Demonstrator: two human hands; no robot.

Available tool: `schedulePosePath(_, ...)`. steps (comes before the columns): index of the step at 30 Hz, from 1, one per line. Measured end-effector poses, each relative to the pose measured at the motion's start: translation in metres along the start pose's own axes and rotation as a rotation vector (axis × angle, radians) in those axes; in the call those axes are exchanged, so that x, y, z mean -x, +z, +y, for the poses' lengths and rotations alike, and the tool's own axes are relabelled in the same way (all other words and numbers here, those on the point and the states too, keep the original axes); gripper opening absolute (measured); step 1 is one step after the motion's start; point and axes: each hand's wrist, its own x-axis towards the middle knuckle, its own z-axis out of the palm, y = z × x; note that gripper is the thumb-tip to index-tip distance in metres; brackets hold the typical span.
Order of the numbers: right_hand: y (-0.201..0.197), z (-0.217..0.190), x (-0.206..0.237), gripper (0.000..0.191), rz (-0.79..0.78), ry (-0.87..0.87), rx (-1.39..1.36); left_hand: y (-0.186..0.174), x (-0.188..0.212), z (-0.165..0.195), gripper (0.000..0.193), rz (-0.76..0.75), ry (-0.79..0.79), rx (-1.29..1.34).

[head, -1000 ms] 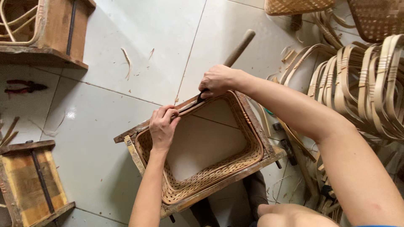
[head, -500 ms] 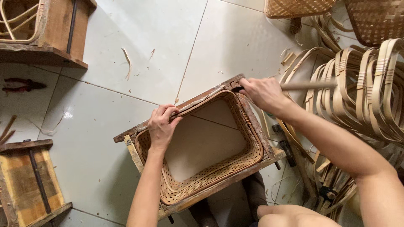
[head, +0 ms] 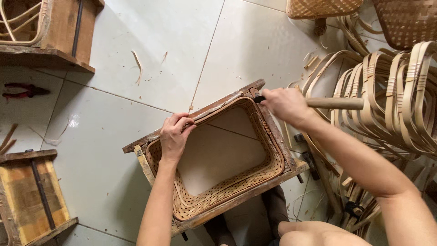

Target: The person sits on the floor fitting a woven bamboo panel into a wooden basket frame, pressing and tucking the panel edges along the rim, hammering the rim to secure it, then adding and positioning thin bamboo strips across the basket opening and trimming with scissors.

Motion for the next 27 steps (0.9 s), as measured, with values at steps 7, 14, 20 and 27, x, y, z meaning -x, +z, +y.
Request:
schedulePosePath(7,-0.008,0.011,0.010,0.035,0.227,-0.163,-0.078,-0.006,0.002,0.004,0.019,0.021,-0.009,0.027)
schedulePosePath(14,-0.008,-0.024,0.006,0.021,0.312,-0.126,0.137,-0.012,-0.002,-0.005,0.024,-0.063,-0.071,0.178)
schedulePosePath(20,0.039,-0.115,-0.064,0.032,0.794,-0.662,0.262,-0.018,-0.003,0.000,0.025,-0.048,-0.081,0.211)
schedulePosePath(27,0.015,-0.132,-0.105,0.018,0.341,-0.721,0.227,-0.020,-0.004,0.000,0.027,-0.017,0.000,0.157)
